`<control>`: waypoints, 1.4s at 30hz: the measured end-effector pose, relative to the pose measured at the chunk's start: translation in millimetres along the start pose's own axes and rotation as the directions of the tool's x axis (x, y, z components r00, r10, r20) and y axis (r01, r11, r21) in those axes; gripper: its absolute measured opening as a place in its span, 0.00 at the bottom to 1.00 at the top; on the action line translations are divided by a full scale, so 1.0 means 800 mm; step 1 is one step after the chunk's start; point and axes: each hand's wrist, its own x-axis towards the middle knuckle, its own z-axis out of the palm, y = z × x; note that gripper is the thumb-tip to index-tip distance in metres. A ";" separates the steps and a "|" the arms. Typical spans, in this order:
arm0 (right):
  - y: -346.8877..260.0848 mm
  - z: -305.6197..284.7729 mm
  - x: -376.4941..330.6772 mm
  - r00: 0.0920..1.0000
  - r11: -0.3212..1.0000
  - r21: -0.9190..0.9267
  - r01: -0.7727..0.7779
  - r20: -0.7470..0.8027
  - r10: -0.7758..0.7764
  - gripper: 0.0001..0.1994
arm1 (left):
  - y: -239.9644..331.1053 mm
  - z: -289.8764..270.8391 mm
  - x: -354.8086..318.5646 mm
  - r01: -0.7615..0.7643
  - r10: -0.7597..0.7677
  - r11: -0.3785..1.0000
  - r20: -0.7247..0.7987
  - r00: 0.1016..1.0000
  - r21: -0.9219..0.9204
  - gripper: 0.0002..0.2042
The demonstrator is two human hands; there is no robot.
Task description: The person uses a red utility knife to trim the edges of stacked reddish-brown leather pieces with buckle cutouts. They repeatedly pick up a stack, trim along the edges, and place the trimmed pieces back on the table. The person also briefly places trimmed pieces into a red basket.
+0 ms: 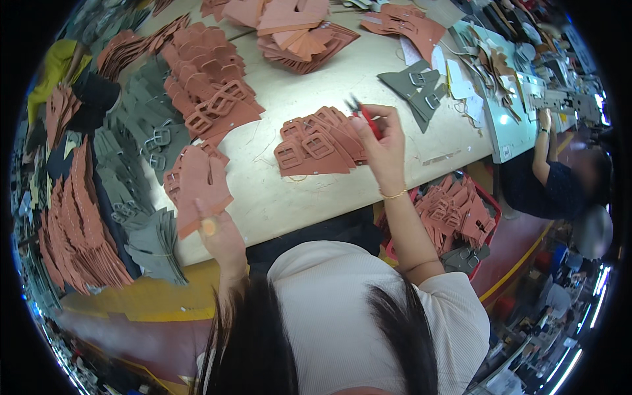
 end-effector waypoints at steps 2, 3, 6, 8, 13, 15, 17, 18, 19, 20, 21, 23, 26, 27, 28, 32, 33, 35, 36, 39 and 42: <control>0.006 -0.012 0.002 0.999 0.990 -0.133 0.047 0.004 -0.047 0.11 | -0.010 -0.012 -0.011 0.023 -0.023 0.949 -0.004 1.000 0.315 0.24; 0.010 -0.016 -0.001 0.996 0.957 -0.283 0.063 0.080 -0.041 0.11 | -0.012 -0.016 -0.015 0.022 -0.037 0.966 0.055 0.998 0.258 0.24; 0.029 -0.017 -0.018 0.964 0.807 -0.568 0.164 0.265 -0.009 0.13 | -0.015 -0.015 -0.019 0.386 -0.338 0.797 0.186 0.923 -0.464 0.25; 0.044 -0.009 -0.030 0.957 0.774 -0.597 0.209 0.286 -0.038 0.13 | -0.014 -0.009 -0.020 0.369 -0.347 0.865 0.126 0.929 -0.339 0.26; 0.064 0.008 -0.043 0.967 0.655 -0.722 0.223 0.248 -0.056 0.14 | -0.017 -0.002 -0.029 -0.273 -0.083 0.711 0.463 0.883 0.648 0.34; 0.060 0.007 -0.040 0.964 0.674 -0.717 0.178 0.266 0.027 0.14 | -0.022 -0.001 -0.041 -0.430 -0.360 0.237 0.489 0.794 0.871 0.40; 0.050 0.003 -0.031 0.953 0.739 -0.658 0.144 0.293 0.075 0.14 | -0.029 0.001 -0.044 -0.438 -0.382 0.330 0.543 0.748 0.836 0.44; 0.043 -0.001 -0.027 0.946 0.791 -0.599 0.128 0.314 0.084 0.14 | -0.032 0.002 -0.046 -0.422 -0.420 0.364 0.551 0.721 0.830 0.46; 0.035 -0.005 -0.024 0.937 0.826 -0.557 0.083 0.326 0.126 0.14 | -0.035 0.005 -0.045 -0.379 -0.323 0.484 0.563 0.760 0.789 0.46; 0.027 -0.008 -0.021 0.924 0.885 -0.464 0.022 0.349 0.160 0.13 | -0.039 0.011 -0.043 -0.319 -0.255 0.587 0.543 0.800 0.745 0.45; 0.017 -0.010 -0.018 0.903 0.919 -0.388 -0.068 0.368 0.222 0.13 | -0.042 0.017 -0.039 -0.262 -0.181 0.688 0.510 0.841 0.676 0.45; 0.000 -0.009 -0.017 0.864 0.950 -0.199 -0.241 0.403 0.303 0.12 | -0.045 0.030 -0.028 0.222 -0.371 0.909 0.446 0.814 0.352 0.44; -0.019 -0.004 -0.022 0.798 0.894 0.036 -0.446 0.469 0.379 0.12 | -0.035 0.042 -0.008 0.810 -0.571 0.529 0.600 0.561 -0.253 0.38; -0.023 -0.004 -0.024 0.758 0.866 0.039 -0.499 0.505 0.414 0.12 | -0.029 0.043 -0.002 0.889 -0.552 0.249 0.698 0.457 -0.385 0.35; -0.024 -0.003 -0.024 0.719 0.837 0.070 -0.543 0.553 0.421 0.12 | -0.023 0.045 0.001 0.866 -0.563 0.345 0.658 0.500 -0.363 0.32; -0.018 0.010 -0.027 0.889 0.970 -0.014 -0.245 0.395 0.230 0.15 | -0.001 0.054 0.010 0.693 -0.512 0.672 0.514 0.688 -0.259 0.23; -0.018 0.012 -0.029 0.937 0.989 -0.085 -0.123 0.318 0.144 0.16 | 0.004 0.055 0.011 0.636 -0.480 0.737 0.485 0.731 -0.231 0.21; -0.019 0.020 -0.030 0.967 0.989 -0.139 0.056 0.255 -0.019 0.17 | 0.011 0.058 0.010 0.551 -0.438 0.812 0.426 0.792 -0.191 0.21; -0.022 0.024 -0.031 0.961 0.987 -0.114 0.114 0.264 -0.080 0.18 | 0.014 0.059 0.008 0.508 -0.414 0.845 0.397 0.819 -0.168 0.21; -0.039 0.033 -0.037 0.889 0.915 -0.179 0.363 0.359 -0.283 0.17 | 0.024 0.059 0.002 0.448 -0.358 0.879 0.396 0.846 -0.163 0.23; -0.053 0.049 -0.044 0.819 0.826 -0.228 0.515 0.415 -0.396 0.16 | 0.033 0.053 0.000 0.476 -0.408 0.877 0.428 0.807 -0.061 0.24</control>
